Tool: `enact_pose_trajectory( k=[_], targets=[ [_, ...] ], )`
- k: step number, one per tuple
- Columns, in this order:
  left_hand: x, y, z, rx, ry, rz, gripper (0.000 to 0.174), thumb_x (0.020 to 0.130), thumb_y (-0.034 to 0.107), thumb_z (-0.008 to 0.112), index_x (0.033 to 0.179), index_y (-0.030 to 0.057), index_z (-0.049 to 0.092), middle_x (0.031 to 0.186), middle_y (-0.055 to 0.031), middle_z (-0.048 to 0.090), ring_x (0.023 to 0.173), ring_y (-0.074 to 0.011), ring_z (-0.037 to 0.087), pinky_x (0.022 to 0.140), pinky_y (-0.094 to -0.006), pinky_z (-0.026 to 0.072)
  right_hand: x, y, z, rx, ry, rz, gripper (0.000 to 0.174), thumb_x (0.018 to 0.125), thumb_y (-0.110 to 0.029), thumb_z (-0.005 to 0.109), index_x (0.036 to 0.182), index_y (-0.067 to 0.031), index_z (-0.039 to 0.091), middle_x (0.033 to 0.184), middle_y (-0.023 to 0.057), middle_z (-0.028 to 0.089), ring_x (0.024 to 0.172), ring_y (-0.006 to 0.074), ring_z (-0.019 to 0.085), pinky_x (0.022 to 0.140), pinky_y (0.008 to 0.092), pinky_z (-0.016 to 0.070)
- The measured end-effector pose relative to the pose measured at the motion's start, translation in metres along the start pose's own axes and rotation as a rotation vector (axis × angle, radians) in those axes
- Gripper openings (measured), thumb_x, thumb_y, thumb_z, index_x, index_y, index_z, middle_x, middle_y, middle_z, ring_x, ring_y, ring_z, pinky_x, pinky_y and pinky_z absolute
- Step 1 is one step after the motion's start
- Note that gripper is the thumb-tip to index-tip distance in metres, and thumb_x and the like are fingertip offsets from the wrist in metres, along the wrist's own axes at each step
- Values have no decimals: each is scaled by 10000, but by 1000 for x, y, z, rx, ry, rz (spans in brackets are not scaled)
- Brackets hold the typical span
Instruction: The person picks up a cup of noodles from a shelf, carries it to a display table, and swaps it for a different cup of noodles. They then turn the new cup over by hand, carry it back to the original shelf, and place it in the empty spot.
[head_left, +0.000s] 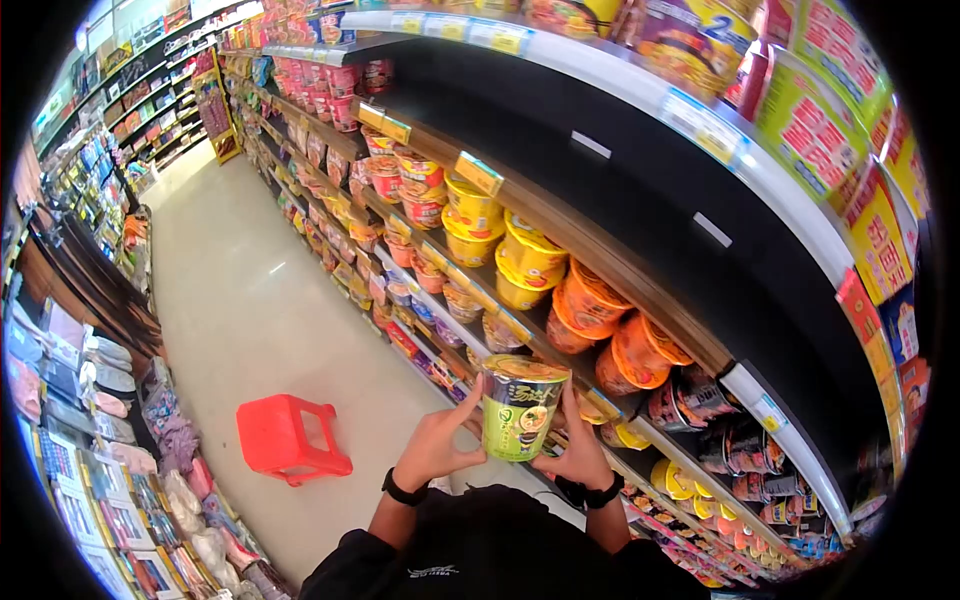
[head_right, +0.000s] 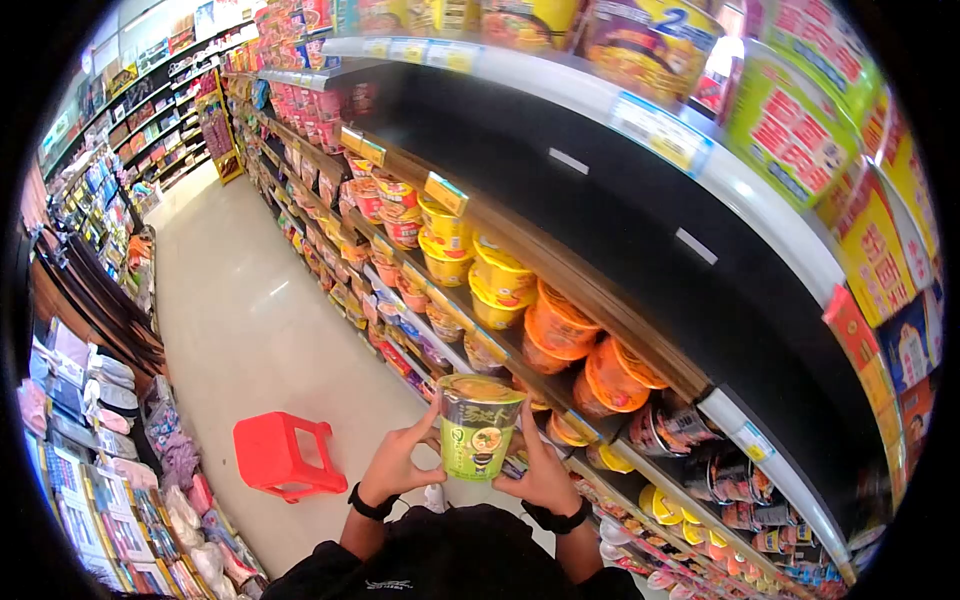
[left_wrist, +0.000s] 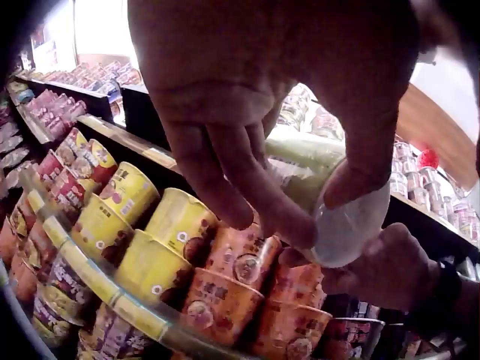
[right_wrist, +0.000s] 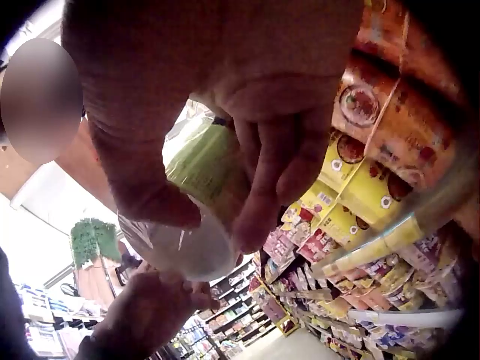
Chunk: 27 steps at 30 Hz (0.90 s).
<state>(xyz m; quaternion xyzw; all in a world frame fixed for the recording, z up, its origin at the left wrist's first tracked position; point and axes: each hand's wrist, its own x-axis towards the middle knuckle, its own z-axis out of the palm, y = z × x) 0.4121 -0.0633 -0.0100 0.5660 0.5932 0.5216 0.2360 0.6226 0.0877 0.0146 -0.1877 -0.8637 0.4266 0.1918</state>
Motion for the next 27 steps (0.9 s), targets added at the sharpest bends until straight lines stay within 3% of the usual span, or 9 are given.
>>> enact_pose_trajectory(
  k=[5, 12, 16, 19, 20, 21, 24, 25, 27],
  targets=[
    [8, -24, -42, 11, 29, -9, 1093, 666, 50, 789, 1616, 123, 253, 953, -115, 725, 822, -262, 714, 807, -331, 552, 41, -11, 24, 69, -34, 38, 1272, 726, -97, 811, 1622, -81, -92, 1240, 191, 688, 1087, 292, 683, 936, 359, 518],
    [27, -48, -64, 53, 112, 47, 1070, 688, 48, 781, 1614, 113, 250, 1023, -151, 732, 875, -299, 720, 820, -354, 555, 75, 4, 38, -15, 108, -4, 1067, 730, -133, 847, 1611, -60, 250, 1469, 192, 525, 1152, 226, 631, 935, 349, 520],
    [42, -51, -75, 87, 176, 34, 1017, 741, 62, 787, 1609, 103, 259, 1109, -189, 718, 959, -335, 715, 848, -371, 553, 99, -6, 48, -63, 316, -121, 857, 758, -108, 859, 1504, 0, 452, 1383, 174, 561, 1117, 241, 630, 877, 331, 541],
    [69, -48, -87, 59, 182, 96, 969, 787, 68, 774, 1608, 103, 260, 1152, -193, 711, 998, -354, 710, 872, -374, 553, 117, -13, 50, -98, 432, -184, 844, 764, -88, 849, 1498, 17, 447, 1377, 192, 560, 1104, 245, 632, 871, 336, 544],
    [79, -43, -92, 82, 146, 77, 939, 802, 72, 761, 1601, 78, 266, 1252, -205, 667, 1077, -361, 681, 925, -375, 541, 124, -15, 50, -115, 494, -211, 846, 763, -72, 845, 1500, 17, 440, 1369, 204, 560, 1099, 256, 635, 875, 345, 546],
    [89, -37, -97, 101, 146, 157, 934, 803, 80, 762, 1596, 64, 268, 1291, -214, 640, 1114, -365, 660, 947, -377, 531, 129, -13, 46, -129, 516, -202, 859, 757, -107, 843, 1496, 26, 425, 1365, 200, 563, 1143, 288, 624, 943, 374, 518],
    [123, -25, -112, 98, 91, 305, 939, 819, 155, 771, 1587, 18, 248, 1423, -246, 526, 1255, -388, 563, 1036, -401, 476, 143, -12, 18, -103, 326, -209, 858, 795, -210, 802, 1481, 48, 355, 1387, 178, 523, 1278, 274, 546, 1043, 401, 459],
    [134, -21, -117, 56, 35, 295, 960, 833, 215, 779, 1587, 2, 225, 1478, -262, 465, 1319, -403, 507, 1080, -422, 441, 150, -17, 14, -85, 364, -272, 859, 792, -223, 813, 1475, 47, 368, 1403, 175, 514, 1281, 274, 542, 1050, 390, 449],
    [157, -6, -129, 76, 48, 410, 997, 845, 286, 788, 1593, 2, 193, 1511, -267, 427, 1363, -411, 468, 1112, -440, 412, 159, -27, 6, -54, 381, -195, 897, 774, -259, 851, 1469, 49, 375, 1417, 174, 506, 1297, 271, 526, 1078, 389, 422]
  ],
)
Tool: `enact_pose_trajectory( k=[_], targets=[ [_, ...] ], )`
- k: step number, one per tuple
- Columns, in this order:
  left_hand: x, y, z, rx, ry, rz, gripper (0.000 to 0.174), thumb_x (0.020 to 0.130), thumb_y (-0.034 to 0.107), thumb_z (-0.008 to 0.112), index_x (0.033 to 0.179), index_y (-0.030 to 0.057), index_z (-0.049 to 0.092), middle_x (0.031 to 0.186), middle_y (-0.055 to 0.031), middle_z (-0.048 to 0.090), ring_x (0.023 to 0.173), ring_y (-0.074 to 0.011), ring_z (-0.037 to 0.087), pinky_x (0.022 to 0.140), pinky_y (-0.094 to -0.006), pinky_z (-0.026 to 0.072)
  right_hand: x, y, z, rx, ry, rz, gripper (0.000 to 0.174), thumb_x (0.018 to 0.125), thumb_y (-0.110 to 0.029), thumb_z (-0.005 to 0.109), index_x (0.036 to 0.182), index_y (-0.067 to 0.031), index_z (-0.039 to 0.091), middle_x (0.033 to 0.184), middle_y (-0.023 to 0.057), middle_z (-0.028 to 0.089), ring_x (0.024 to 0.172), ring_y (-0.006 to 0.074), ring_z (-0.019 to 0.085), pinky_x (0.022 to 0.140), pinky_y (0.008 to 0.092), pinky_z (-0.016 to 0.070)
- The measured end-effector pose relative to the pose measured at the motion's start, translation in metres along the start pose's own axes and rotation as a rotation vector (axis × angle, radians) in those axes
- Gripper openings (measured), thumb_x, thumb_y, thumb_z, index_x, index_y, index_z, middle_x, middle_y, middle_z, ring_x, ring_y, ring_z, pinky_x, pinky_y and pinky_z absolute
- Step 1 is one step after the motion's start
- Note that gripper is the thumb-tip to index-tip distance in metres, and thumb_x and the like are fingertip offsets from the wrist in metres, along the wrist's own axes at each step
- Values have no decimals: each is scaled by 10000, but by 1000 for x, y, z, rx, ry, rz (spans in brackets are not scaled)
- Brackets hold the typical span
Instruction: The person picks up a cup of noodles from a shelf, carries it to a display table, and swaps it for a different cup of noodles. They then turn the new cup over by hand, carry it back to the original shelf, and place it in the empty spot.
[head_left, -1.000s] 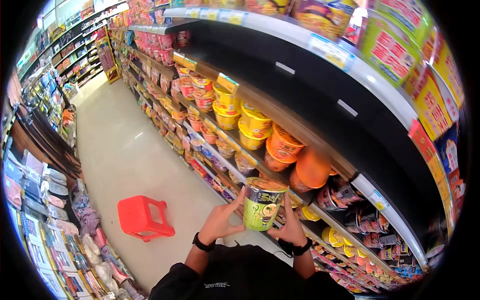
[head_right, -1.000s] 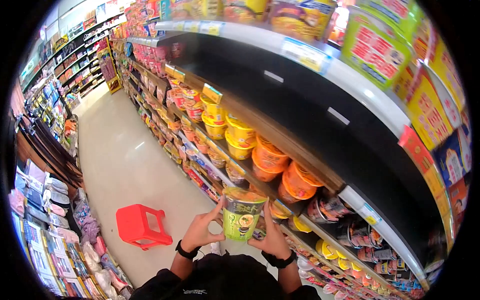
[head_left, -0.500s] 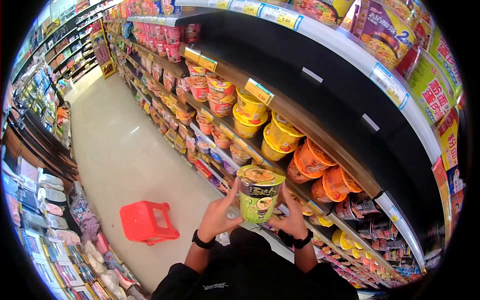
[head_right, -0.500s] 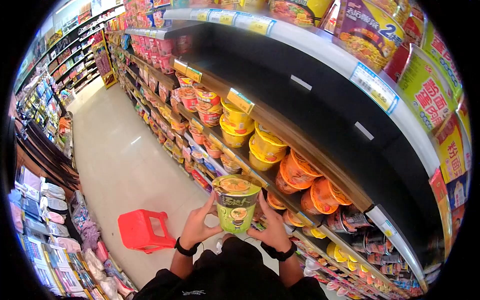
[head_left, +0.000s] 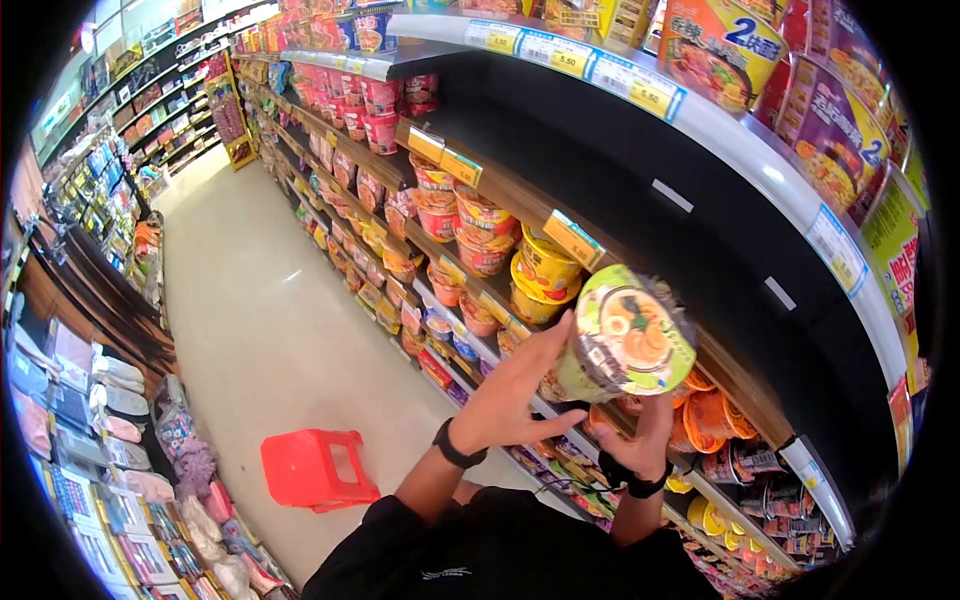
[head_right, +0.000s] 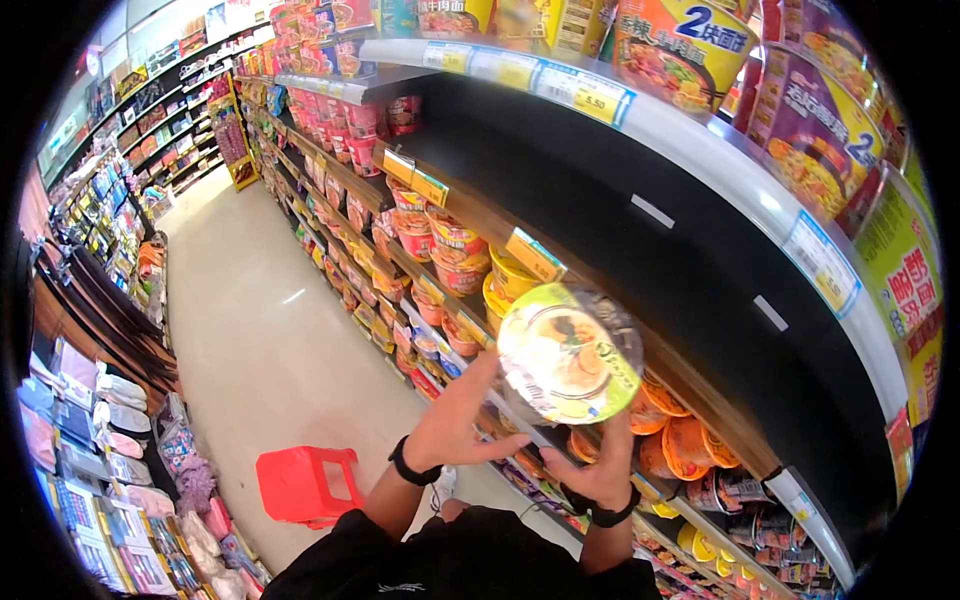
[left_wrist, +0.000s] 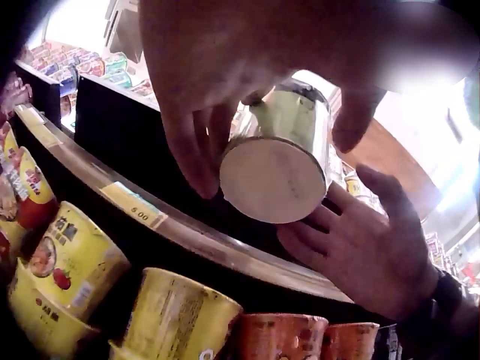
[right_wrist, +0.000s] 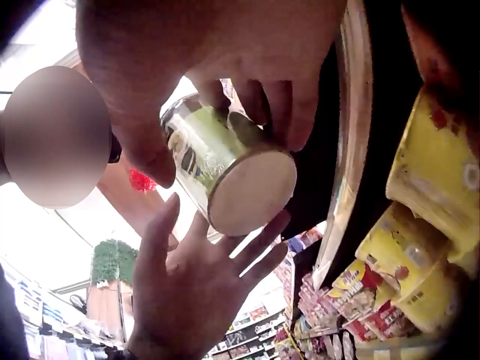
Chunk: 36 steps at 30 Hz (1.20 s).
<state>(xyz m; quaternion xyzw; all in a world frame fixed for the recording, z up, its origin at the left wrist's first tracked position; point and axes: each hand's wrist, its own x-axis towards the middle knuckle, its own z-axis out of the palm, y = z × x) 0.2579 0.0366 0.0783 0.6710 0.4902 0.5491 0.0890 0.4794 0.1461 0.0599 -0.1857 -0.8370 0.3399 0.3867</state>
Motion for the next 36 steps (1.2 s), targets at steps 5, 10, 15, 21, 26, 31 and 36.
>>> enact_pose_trajectory(
  k=[5, 10, 15, 21, 26, 31, 36],
  targets=[
    [67, -18, 3, -81, 35, 118, 1015, 858, 380, 776, 1596, 14, 184, 1565, -250, 361, 1414, -414, 410, 1165, -456, 352, 36, 17, 7, -103, 413, -158, 879, 817, -142, 833, 1507, 66, 330, 1488, 183, 448, 1376, 279, 440, 1162, 400, 310],
    [133, -35, 11, 90, 90, 382, 1022, 851, 403, 767, 1590, -11, 195, 1360, -231, 557, 1211, -379, 555, 1121, -468, 364, 74, -1, -10, -288, 644, -158, 776, 871, 17, 732, 1528, 55, 321, 1482, 189, 463, 1351, 276, 470, 1136, 388, 351],
    [181, -54, 23, 259, 92, 414, 962, 878, 385, 736, 1584, -10, 215, 1271, -191, 603, 1160, -338, 579, 1140, -477, 328, 105, -7, -41, -601, 559, -47, 624, 921, -102, 718, 1465, 40, 445, 1386, 183, 564, 1246, 269, 570, 1073, 383, 412],
    [192, -80, 41, 259, 135, 321, 953, 793, 350, 751, 1543, -23, 295, 1029, -210, 640, 978, -344, 620, 1046, -441, 414, 128, -7, -35, -572, 482, 19, 773, 882, -156, 755, 1548, -36, 382, 1375, 199, 593, 1059, 260, 687, 892, 359, 529],
    [191, -83, 49, 315, 211, 290, 890, 747, 289, 694, 1507, -35, 362, 886, -193, 625, 861, -356, 611, 909, -428, 461, 128, -1, -32, -741, 466, -5, 844, 859, -206, 770, 1571, -62, 341, 1263, 197, 647, 908, 235, 728, 733, 347, 573],
    [192, -82, 53, 346, 241, 317, 846, 737, 265, 655, 1486, -40, 406, 839, -191, 610, 823, -348, 606, 838, -427, 459, 126, 1, -33, -771, 460, -7, 845, 844, -231, 781, 1550, -23, 365, 1160, 181, 691, 880, 259, 731, 737, 355, 566],
    [192, -85, 54, 354, 243, 336, 830, 732, 257, 639, 1475, -47, 426, 821, -184, 600, 794, -346, 594, 820, -426, 457, 125, 5, -33, -751, 485, -31, 838, 842, -236, 783, 1547, -31, 378, 1097, 178, 712, 860, 260, 733, 727, 357, 560]
  ],
)
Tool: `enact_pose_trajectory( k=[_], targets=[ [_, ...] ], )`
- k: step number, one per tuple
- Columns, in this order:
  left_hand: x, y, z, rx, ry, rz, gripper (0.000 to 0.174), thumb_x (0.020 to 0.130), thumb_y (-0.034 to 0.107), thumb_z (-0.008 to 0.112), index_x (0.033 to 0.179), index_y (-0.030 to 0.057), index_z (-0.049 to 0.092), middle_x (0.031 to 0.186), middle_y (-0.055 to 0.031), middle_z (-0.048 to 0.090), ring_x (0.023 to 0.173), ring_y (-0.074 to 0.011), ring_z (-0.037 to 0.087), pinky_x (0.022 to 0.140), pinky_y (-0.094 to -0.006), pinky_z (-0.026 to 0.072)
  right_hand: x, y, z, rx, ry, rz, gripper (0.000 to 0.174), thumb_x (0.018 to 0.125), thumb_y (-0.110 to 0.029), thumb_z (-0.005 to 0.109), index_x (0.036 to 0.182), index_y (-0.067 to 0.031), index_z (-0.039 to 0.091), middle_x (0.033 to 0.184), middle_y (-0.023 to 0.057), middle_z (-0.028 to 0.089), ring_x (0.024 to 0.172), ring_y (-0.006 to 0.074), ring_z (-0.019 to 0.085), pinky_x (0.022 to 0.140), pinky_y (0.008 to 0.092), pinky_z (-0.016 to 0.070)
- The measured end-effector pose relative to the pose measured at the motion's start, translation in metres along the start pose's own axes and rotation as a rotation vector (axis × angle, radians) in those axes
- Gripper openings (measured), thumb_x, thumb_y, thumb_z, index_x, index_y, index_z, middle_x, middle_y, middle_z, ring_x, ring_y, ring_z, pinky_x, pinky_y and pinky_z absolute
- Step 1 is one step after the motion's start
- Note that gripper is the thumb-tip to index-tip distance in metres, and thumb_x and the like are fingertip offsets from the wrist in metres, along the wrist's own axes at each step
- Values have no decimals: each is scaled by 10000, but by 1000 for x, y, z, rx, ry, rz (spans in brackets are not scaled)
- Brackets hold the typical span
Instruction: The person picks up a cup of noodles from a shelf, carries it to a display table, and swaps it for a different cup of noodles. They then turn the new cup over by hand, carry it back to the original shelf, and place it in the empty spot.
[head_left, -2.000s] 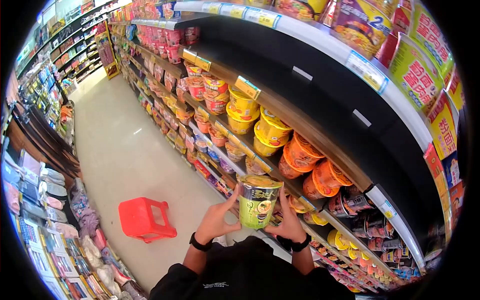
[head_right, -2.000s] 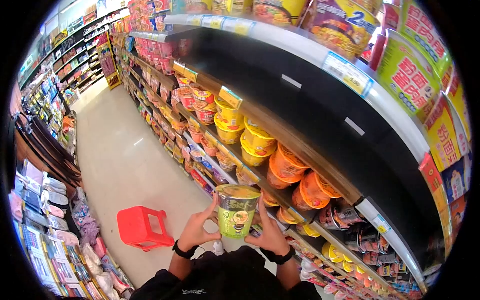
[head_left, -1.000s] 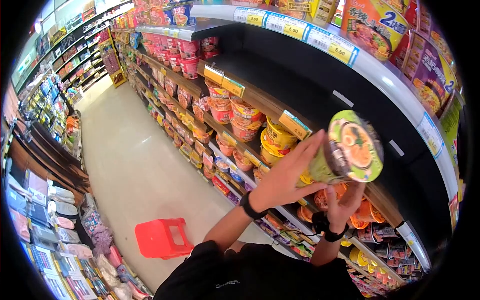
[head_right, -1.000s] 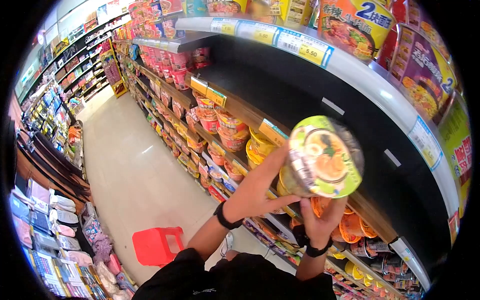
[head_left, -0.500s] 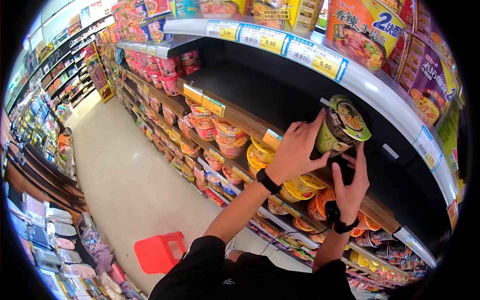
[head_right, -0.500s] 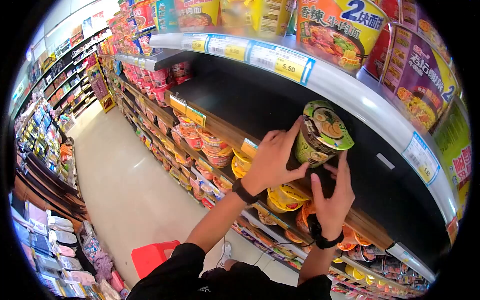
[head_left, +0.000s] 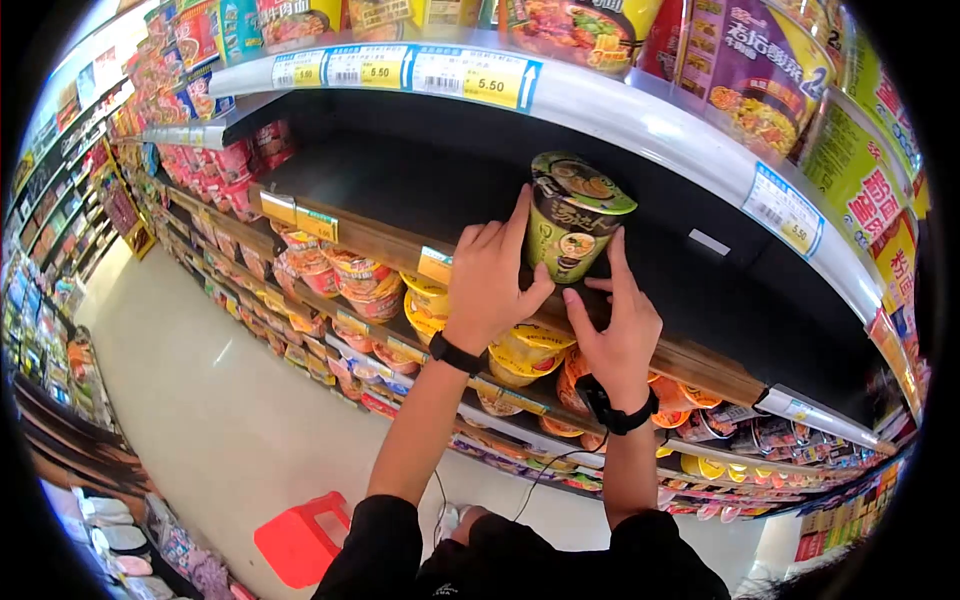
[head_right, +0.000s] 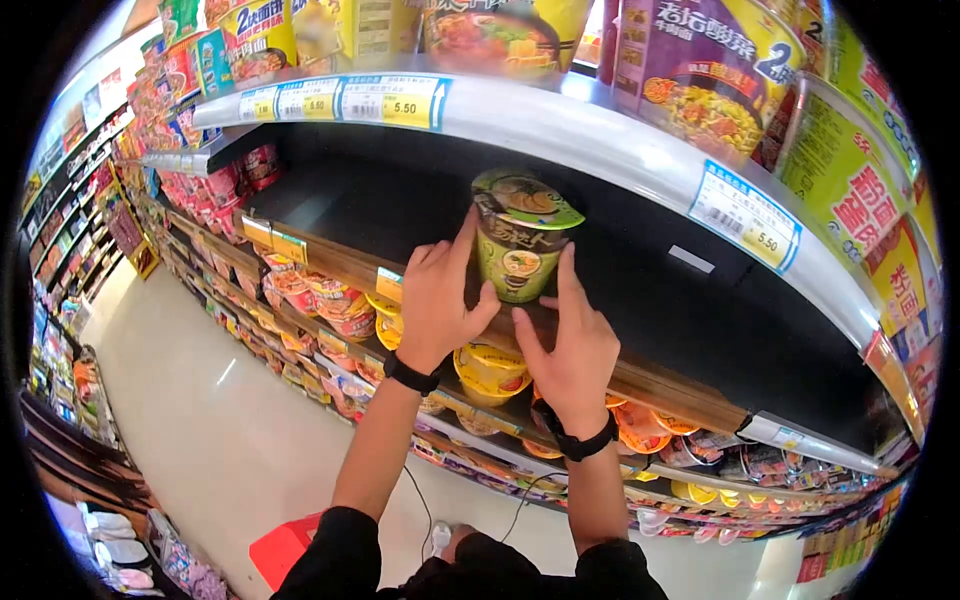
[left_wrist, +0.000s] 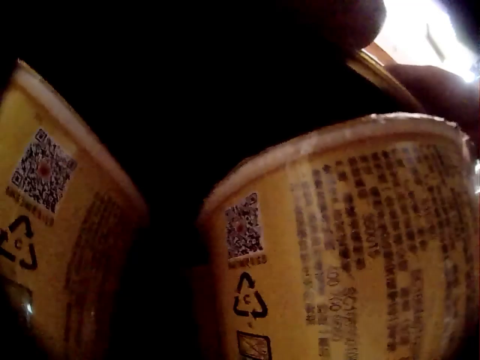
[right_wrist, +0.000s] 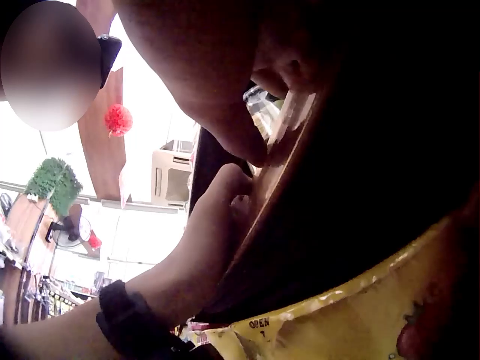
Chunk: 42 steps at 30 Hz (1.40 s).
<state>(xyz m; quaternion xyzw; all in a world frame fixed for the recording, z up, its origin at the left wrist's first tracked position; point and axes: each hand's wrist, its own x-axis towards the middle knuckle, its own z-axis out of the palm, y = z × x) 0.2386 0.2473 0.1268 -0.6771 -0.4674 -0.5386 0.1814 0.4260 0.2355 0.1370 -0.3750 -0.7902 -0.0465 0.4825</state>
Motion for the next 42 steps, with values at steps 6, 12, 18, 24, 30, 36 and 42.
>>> enact_pose_trajectory(
  k=[6, 12, 18, 24, 30, 36, 42],
  targets=[
    [-1, 4, -5, -31, -8, -23, 820, 744, 222, 602, 1493, -39, 393, 936, -210, 603, 881, -366, 586, 860, -430, 442, 1, -2, -3, 3, -6, 23, 822, 849, -256, 783, 1544, -53, 393, 948, 148, 749, 827, 277, 741, 746, 357, 563],
    [-2, 1, -7, -110, 28, 33, 809, 747, 162, 567, 1498, -45, 348, 1237, -250, 564, 1053, -383, 561, 913, -449, 429, 0, 0, -4, 32, -10, 50, 800, 862, -275, 772, 1549, -98, 402, 944, 148, 754, 855, 291, 746, 772, 369, 569],
    [-5, 3, -3, -46, 73, -8, 793, 849, 322, 618, 1512, -25, 355, 1219, -241, 577, 1113, -386, 553, 983, -458, 400, 3, -7, -4, 15, -38, 45, 760, 877, -239, 747, 1541, -92, 409, 966, 175, 740, 871, 313, 740, 786, 400, 571],
    [-1, -7, -15, 166, 126, -75, 871, 853, 418, 689, 1506, -50, 353, 1194, -212, 586, 1136, -358, 524, 1051, -476, 332, 20, -30, 17, 81, -151, 23, 748, 897, -175, 692, 1539, -5, 348, 1073, 240, 687, 961, 362, 697, 804, 441, 559],
    [4, -56, -59, 291, 140, -207, 952, 813, 406, 783, 1510, -53, 325, 1303, -241, 585, 1182, -367, 548, 1112, -484, 310, 52, -64, 73, 186, -331, -71, 836, 875, -169, 702, 1568, -11, 261, 1205, 275, 647, 1079, 387, 666, 892, 447, 549],
    [11, -127, -105, 388, 98, -402, 921, 819, 427, 746, 1512, -28, 344, 1221, -229, 635, 1146, -369, 584, 1123, -532, 307, 80, -101, 148, 85, -335, -300, 963, 814, -281, 760, 1554, 34, 231, 1462, 259, 500, 1162, 400, 601, 960, 470, 504],
    [-1, -188, -109, 377, 99, -361, 831, 834, 491, 724, 1455, 9, 456, 1215, -199, 649, 1174, -346, 562, 1161, -527, 245, 83, -122, 174, -144, -354, -397, 885, 807, -345, 773, 1502, 28, 372, 1469, 219, 516, 1167, 321, 586, 967, 427, 473]
  ],
)
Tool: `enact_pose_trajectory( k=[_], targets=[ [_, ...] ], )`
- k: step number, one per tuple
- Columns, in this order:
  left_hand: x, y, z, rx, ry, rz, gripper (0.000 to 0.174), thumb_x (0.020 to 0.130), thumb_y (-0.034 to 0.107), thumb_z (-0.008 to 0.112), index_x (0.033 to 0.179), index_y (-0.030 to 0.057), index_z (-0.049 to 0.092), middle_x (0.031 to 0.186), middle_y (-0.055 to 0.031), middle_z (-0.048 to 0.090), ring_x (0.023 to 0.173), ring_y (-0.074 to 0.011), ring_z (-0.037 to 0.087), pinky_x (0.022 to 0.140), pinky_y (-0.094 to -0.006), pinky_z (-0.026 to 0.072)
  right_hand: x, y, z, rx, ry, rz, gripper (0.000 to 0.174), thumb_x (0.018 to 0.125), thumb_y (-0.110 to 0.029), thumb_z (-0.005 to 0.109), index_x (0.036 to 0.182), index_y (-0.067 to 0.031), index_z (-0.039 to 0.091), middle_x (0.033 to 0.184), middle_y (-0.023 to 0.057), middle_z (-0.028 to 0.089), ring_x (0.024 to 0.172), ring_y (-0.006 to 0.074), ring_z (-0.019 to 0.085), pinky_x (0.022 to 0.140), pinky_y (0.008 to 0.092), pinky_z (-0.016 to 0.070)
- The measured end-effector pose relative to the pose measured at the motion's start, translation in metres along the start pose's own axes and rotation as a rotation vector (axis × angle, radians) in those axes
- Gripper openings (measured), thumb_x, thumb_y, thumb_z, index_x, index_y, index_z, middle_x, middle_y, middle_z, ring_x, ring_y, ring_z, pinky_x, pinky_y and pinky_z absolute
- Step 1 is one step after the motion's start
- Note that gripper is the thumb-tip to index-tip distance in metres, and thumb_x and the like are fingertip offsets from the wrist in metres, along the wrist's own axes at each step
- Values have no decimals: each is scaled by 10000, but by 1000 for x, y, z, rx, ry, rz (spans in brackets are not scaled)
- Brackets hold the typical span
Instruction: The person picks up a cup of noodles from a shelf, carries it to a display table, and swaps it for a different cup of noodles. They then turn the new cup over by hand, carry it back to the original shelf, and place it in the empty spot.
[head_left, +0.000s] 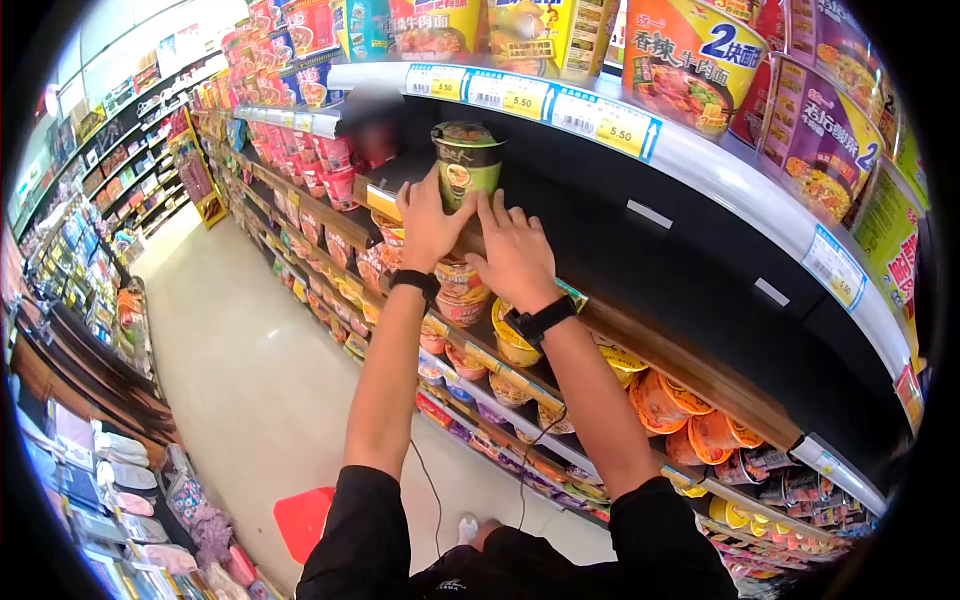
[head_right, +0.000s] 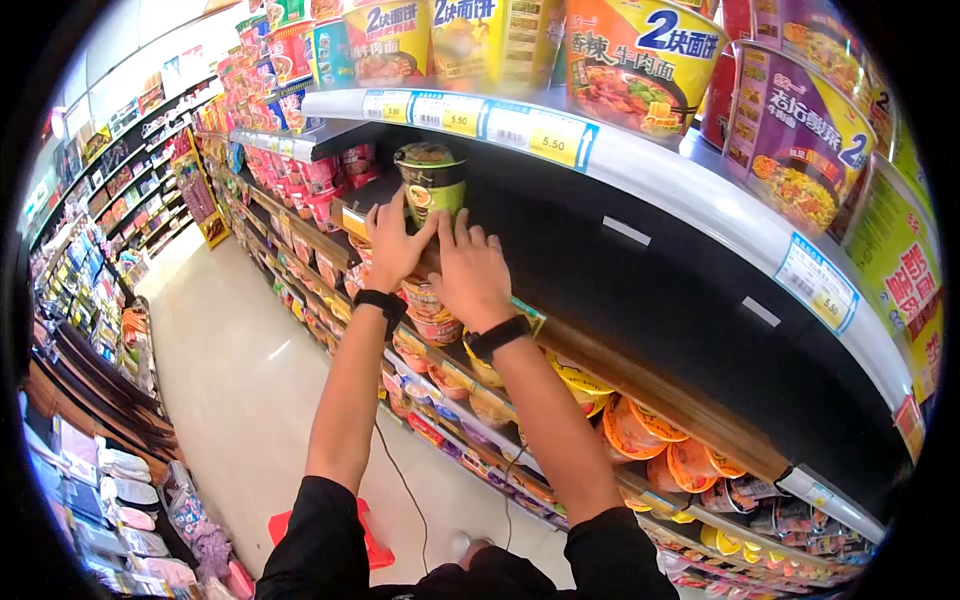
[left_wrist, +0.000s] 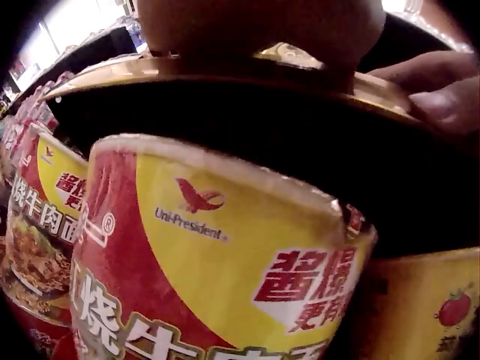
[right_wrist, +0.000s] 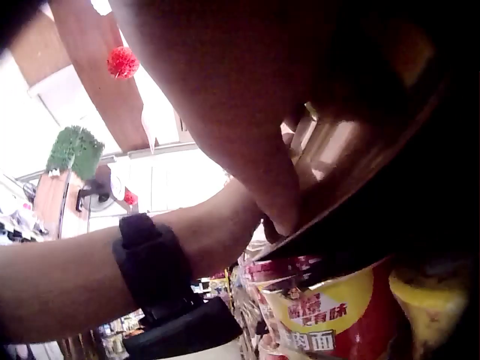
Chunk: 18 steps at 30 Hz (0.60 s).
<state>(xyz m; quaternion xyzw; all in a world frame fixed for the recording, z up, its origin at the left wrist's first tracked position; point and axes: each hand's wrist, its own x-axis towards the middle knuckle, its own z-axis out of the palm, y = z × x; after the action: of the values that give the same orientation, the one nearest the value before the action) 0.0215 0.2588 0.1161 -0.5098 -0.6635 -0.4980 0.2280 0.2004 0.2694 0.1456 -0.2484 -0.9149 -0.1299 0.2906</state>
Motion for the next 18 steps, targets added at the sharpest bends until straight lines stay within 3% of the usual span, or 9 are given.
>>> enact_pose_trajectory(
  k=[1, 6, 12, 18],
  targets=[
    [-1, -1, 2, -42, 39, 13, 784, 836, 497, 719, 1408, 6, 508, 1210, -190, 654, 1191, -342, 546, 1174, -521, 217, 1, 0, 2, 9, -5, -6, 851, 804, -340, 775, 1476, 32, 408, 1445, 218, 534, 1171, 317, 581, 975, 427, 467],
    [1, -2, 2, -47, -6, -8, 779, 835, 498, 723, 1399, 3, 515, 1224, -191, 649, 1199, -338, 542, 1183, -519, 203, 0, 4, 7, 25, 4, -34, 714, 803, -327, 776, 1368, 41, 542, 1358, 206, 603, 1180, 301, 570, 995, 424, 451],
    [0, -5, 2, -83, 3, -6, 768, 839, 497, 730, 1390, 6, 519, 1207, -187, 646, 1194, -335, 540, 1197, -519, 174, 0, 5, 4, 51, -18, -39, 630, 818, -334, 767, 1299, 32, 589, 1262, 129, 656, 1126, 276, 577, 936, 409, 459],
    [1, -7, 6, -105, 0, -7, 745, 841, 488, 739, 1376, 22, 512, 1174, -187, 636, 1179, -336, 544, 1199, -517, 172, -3, 4, 6, 64, 91, -69, 488, 782, -309, 796, 1135, 3, 668, 1158, 142, 685, 1081, 280, 599, 916, 404, 463]
  ],
)
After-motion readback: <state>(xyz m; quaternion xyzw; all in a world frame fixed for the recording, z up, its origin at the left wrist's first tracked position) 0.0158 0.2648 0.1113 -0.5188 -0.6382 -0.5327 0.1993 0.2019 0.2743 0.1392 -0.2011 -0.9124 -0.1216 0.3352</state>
